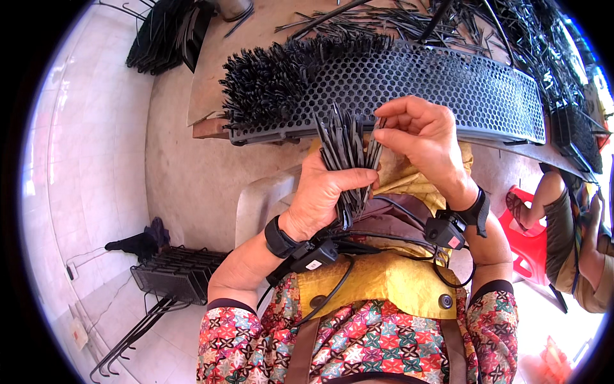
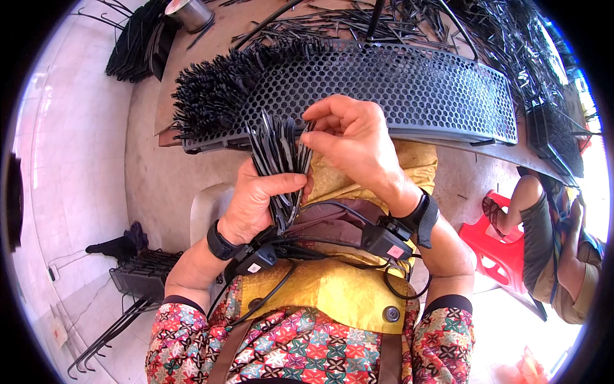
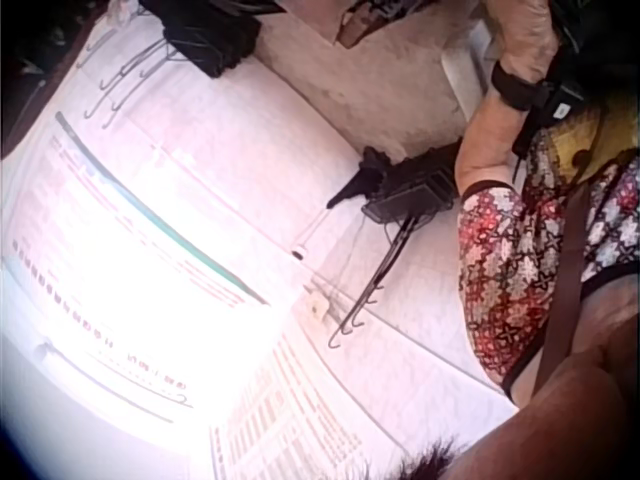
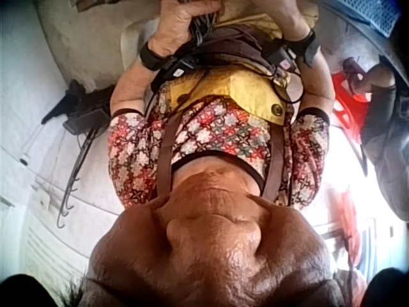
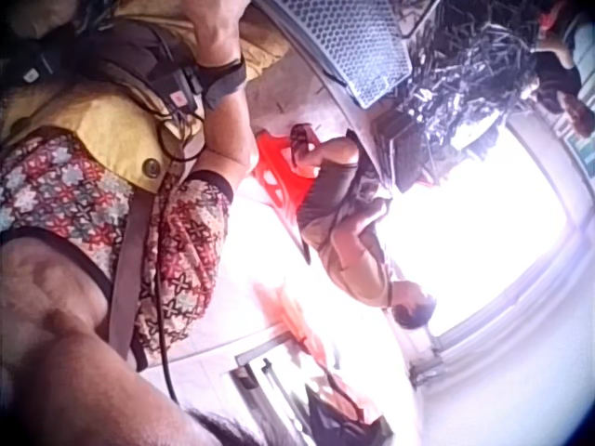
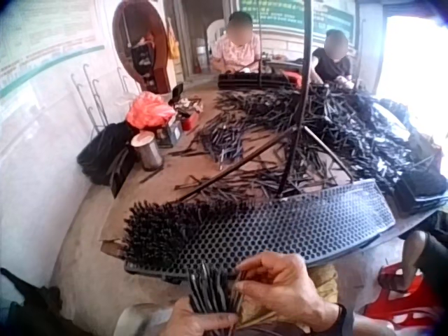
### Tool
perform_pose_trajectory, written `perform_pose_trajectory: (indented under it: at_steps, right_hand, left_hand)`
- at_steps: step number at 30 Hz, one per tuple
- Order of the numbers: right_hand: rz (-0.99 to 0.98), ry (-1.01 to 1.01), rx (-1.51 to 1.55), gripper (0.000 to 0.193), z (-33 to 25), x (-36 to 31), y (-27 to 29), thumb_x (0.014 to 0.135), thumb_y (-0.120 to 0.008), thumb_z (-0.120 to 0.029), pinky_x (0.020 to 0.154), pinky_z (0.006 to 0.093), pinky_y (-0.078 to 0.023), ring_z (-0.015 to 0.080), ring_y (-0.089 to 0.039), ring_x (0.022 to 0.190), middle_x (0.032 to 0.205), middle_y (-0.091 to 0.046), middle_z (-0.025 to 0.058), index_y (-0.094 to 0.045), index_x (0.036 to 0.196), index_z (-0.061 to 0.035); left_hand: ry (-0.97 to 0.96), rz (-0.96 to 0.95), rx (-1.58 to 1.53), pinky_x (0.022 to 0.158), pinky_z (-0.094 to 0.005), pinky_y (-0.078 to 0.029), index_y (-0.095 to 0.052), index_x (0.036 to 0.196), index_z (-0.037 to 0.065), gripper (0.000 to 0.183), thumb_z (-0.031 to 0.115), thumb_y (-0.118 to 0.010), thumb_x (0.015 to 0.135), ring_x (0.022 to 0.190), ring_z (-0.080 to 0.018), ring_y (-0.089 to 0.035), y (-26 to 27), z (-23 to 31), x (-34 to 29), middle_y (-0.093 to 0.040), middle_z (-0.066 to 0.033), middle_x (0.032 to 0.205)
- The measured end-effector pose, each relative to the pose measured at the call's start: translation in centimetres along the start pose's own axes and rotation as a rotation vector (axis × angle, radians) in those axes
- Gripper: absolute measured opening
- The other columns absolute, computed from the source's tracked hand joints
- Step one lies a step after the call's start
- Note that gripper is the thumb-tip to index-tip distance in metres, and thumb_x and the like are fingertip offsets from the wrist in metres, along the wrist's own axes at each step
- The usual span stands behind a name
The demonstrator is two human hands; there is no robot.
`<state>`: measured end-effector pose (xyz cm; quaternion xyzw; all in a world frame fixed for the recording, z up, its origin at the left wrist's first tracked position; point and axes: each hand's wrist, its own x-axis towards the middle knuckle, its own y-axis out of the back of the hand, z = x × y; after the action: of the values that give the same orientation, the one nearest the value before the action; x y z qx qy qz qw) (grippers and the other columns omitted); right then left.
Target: The person inserts bundles of thin black strips into the holes of a curved, black mesh component by hand.
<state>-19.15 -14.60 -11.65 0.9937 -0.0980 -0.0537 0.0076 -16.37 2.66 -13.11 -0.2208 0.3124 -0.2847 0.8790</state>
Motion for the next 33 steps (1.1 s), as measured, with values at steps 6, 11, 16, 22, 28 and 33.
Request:
perform_pose_trajectory:
  at_steps: [6, 11, 16, 22, 28, 33]
  right_hand:
    - [0.067, -0.1, 0.147, 0.02, -0.7, 0.1, 1.0, 0.076, -0.065, 0.001, 0.053, 0.0189, -0.044, 0.0054, -0.056, 0.061, 0.074, -0.063, 0.0034, -0.062, 0.096, 0.0042]
    - [0.037, -0.103, 0.281, 0.02, 0.0, 0.1, 1.1, 0.078, -0.065, 0.002, 0.054, 0.0197, -0.046, 0.0072, -0.057, 0.062, 0.076, -0.063, 0.0047, -0.061, 0.097, 0.0041]
    - [-0.034, -0.116, 0.119, 0.018, -1.0, -0.7, 1.1, 0.078, -0.067, 0.001, 0.057, 0.0201, -0.047, 0.0058, -0.057, 0.069, 0.078, -0.062, 0.0028, -0.06, 0.094, 0.003]
    - [-0.033, -0.039, 0.033, 0.011, 0.2, -1.3, 1.5, 0.077, -0.068, -0.004, 0.06, 0.022, -0.046, 0.0075, -0.057, 0.072, 0.078, -0.063, 0.0023, -0.063, 0.086, -0.0004]
    - [-0.002, 0.101, 0.142, 0.014, 1.4, -1.0, 1.7, 0.072, -0.07, -0.006, 0.053, 0.0238, -0.044, 0.0067, -0.054, 0.062, 0.066, -0.058, 0.0017, -0.059, 0.077, 0.0007]
    - [0.038, 0.101, 0.145, 0.012, 0.9, -2.2, 1.9, 0.073, -0.067, -0.004, 0.049, 0.0237, -0.042, 0.0075, -0.053, 0.057, 0.062, -0.057, 0.0021, -0.056, 0.076, 0.0018]
  left_hand:
    - [0.083, 0.039, -0.004, 0.061, -0.0248, -0.049, -0.06, 0.093, 0.0, 0.022, -0.007, -0.065, 0.072, 0.066, -0.0143, -0.062, 0.0, -0.2, 0.3, -0.064, -0.0064, 0.077]
    - [0.047, 0.073, 0.019, 0.063, -0.0266, -0.05, -0.059, 0.094, 0.0, 0.025, -0.008, -0.065, 0.071, 0.067, -0.015, -0.062, 0.1, -0.2, 0.0, -0.064, -0.0061, 0.079]
    - [0.043, 0.085, 0.088, 0.062, -0.026, -0.049, -0.059, 0.092, -0.001, 0.026, -0.009, -0.066, 0.069, 0.066, -0.0142, -0.061, 0.0, 0.0, 0.0, -0.063, -0.0056, 0.078]
    - [0.047, 0.099, 0.189, 0.058, -0.0255, -0.048, -0.059, 0.095, -0.001, 0.028, -0.007, -0.066, 0.069, 0.062, -0.015, -0.061, -0.2, -0.4, 0.2, -0.062, -0.0056, 0.077]
    - [-0.086, 0.087, 0.194, 0.054, -0.0291, -0.05, -0.053, 0.103, -0.001, 0.039, -0.007, -0.058, 0.066, 0.06, -0.0188, -0.059, 0.7, -1.9, 0.8, -0.058, -0.0094, 0.078]
    - [0.119, 0.045, 0.421, 0.093, -0.0292, -0.04, -0.049, 0.121, -0.001, 0.053, -0.008, -0.061, 0.069, 0.105, -0.0207, -0.052, -2.2, 0.6, -1.0, -0.054, -0.007, 0.116]
